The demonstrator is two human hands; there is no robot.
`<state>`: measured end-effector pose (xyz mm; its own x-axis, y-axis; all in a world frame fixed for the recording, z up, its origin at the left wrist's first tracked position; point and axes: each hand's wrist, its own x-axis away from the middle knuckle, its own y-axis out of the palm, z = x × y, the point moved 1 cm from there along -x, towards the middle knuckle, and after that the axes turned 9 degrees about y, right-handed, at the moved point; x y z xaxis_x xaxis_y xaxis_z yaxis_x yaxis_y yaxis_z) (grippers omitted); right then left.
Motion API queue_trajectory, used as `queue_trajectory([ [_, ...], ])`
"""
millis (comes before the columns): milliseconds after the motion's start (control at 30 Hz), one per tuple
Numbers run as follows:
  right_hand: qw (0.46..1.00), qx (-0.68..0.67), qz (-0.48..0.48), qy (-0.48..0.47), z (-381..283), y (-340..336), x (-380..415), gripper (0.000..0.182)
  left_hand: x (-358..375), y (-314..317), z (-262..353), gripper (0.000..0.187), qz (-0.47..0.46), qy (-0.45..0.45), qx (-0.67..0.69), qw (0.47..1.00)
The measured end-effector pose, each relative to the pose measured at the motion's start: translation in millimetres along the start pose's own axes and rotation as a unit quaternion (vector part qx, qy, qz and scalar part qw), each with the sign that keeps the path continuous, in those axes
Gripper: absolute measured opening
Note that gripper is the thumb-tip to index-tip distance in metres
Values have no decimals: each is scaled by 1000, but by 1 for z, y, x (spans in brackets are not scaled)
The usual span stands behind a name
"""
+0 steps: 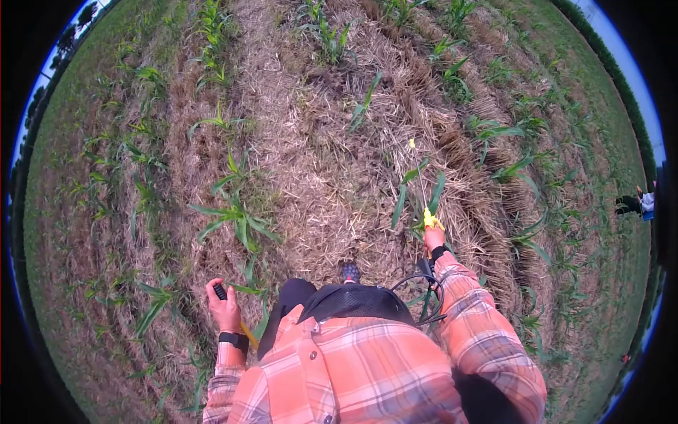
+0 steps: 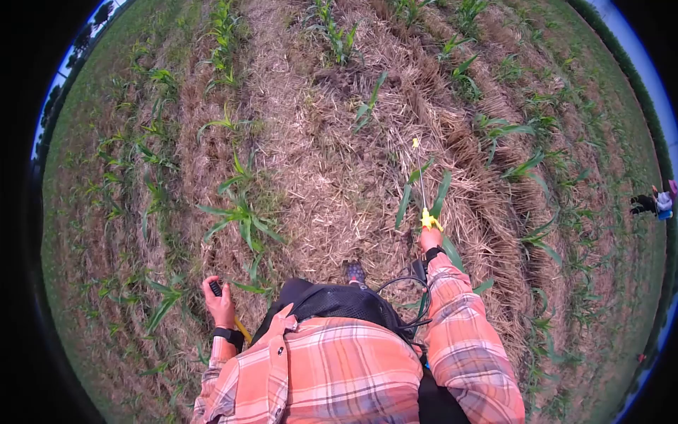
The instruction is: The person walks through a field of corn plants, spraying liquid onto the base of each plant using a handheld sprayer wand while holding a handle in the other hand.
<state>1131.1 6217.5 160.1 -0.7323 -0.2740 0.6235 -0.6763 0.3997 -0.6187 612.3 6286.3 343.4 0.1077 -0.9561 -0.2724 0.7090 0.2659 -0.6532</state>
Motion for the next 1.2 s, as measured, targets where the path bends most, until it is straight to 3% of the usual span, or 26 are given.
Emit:
queue_trajectory([
  [100,999,-48,-14,5,-12,-1,-4,35,-18,3,-1,23,-32,-44,26,998],
  [233,1000,-23,5,-9,-26,18,0,33,-46,14,-29,23,-28,-39,10,999],
  [267,1000,-20,4,-7,-28,28,4,33,-53,15,-39,23,-49,-105,48,992],
  [300,1000,-12,-11,2,-38,38,11,33,-68,14,-36,23,-49,-106,49,992],
  [367,1000,-13,-25,6,-57,61,26,32,-92,12,-35,22,-22,-21,72,997],
  [500,994,94,-51,-17,-96,117,57,29,-119,8,-80,22,-27,-152,159,975],
  [567,989,106,-98,-45,-123,136,89,29,-137,-1,-76,21,-31,-140,168,975],
  [633,953,231,-83,-180,-132,165,90,30,-156,-7,-75,21,-20,-83,118,989],
  [767,912,300,-163,-228,-178,185,140,33,-176,-4,-93,21,-6,-37,83,996],
  [833,897,308,-210,-238,-186,196,149,33,-188,-5,-88,22,-7,-26,87,996],
  [900,880,322,-231,-262,-206,200,165,33,-196,1,-89,23,-25,-91,127,988],
  [1000,869,307,-285,-263,-230,203,172,33,-207,11,-99,23,-26,-98,149,984],
  [1200,883,278,-277,-259,-254,223,123,32,-244,22,-82,23,-21,-109,139,984],
])
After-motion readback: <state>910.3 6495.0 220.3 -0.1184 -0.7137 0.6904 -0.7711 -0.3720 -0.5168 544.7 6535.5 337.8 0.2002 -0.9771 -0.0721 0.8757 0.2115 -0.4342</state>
